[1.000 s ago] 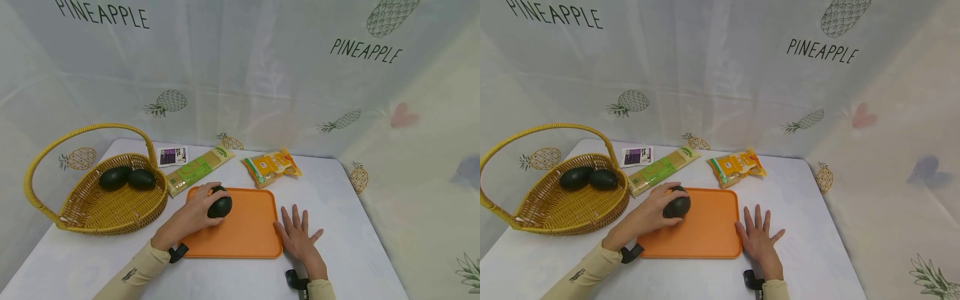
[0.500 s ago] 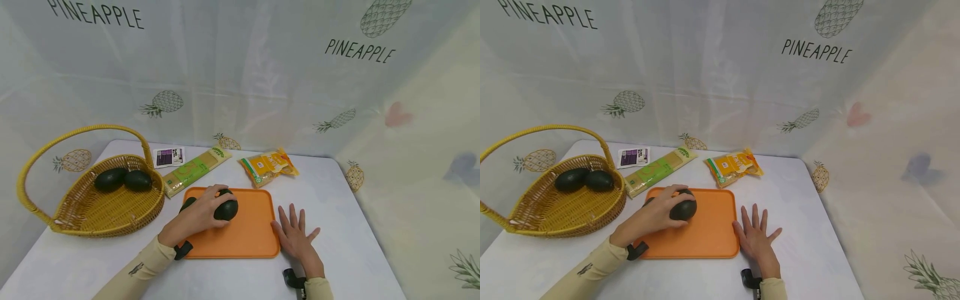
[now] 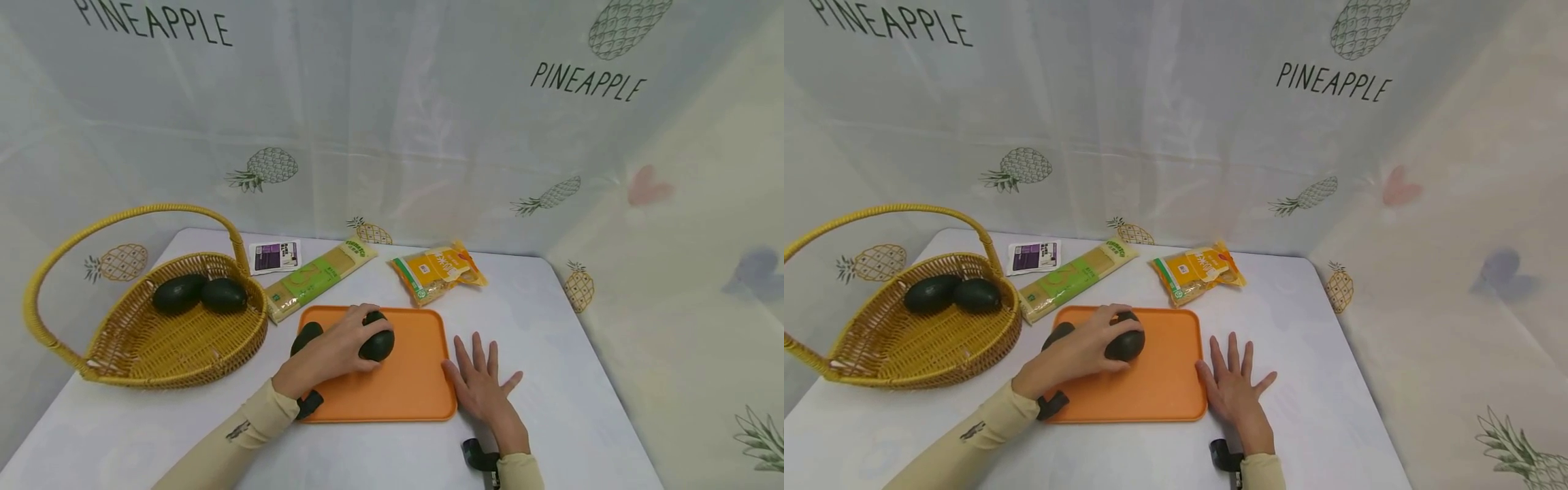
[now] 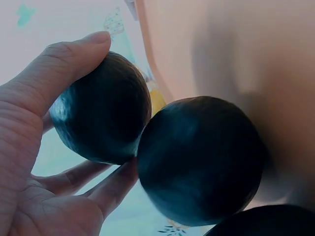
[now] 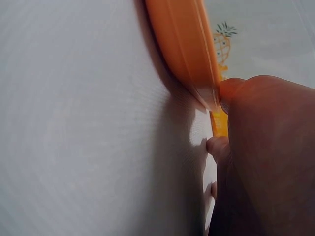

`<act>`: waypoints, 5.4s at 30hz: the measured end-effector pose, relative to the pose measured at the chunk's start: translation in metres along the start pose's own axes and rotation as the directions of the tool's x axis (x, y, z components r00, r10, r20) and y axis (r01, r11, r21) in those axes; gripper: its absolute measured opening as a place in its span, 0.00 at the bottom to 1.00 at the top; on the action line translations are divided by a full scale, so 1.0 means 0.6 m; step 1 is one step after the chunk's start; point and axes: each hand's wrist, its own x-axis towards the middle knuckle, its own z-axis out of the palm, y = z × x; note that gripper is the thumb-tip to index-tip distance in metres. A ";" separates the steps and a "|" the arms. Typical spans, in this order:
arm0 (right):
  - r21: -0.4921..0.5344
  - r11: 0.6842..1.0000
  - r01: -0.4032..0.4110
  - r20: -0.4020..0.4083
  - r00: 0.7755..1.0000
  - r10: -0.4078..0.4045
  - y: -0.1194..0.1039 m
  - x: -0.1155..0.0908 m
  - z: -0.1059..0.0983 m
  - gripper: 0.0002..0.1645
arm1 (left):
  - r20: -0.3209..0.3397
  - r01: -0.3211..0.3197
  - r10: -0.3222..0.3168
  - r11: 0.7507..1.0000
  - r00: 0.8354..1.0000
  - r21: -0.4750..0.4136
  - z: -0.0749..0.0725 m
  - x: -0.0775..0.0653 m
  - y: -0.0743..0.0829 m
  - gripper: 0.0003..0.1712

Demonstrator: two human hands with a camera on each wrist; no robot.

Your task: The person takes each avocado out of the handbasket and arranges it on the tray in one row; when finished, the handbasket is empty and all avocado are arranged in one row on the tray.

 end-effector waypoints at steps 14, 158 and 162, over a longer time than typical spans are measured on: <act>0.001 1.000 -0.014 0.011 1.000 0.014 0.004 0.002 0.004 0.48 | 0.047 -0.024 0.022 0.999 0.999 0.047 0.028 0.006 -0.008 0.33; 0.030 0.999 0.036 -0.024 0.999 -0.036 0.012 0.007 0.013 0.54 | -0.346 0.229 -0.183 0.969 0.920 0.095 -0.117 -0.114 -0.095 0.28; 0.029 0.999 0.027 -0.022 0.999 -0.026 0.009 0.007 0.012 0.53 | -0.348 0.279 -0.227 0.955 0.910 0.105 -0.131 -0.126 -0.102 0.30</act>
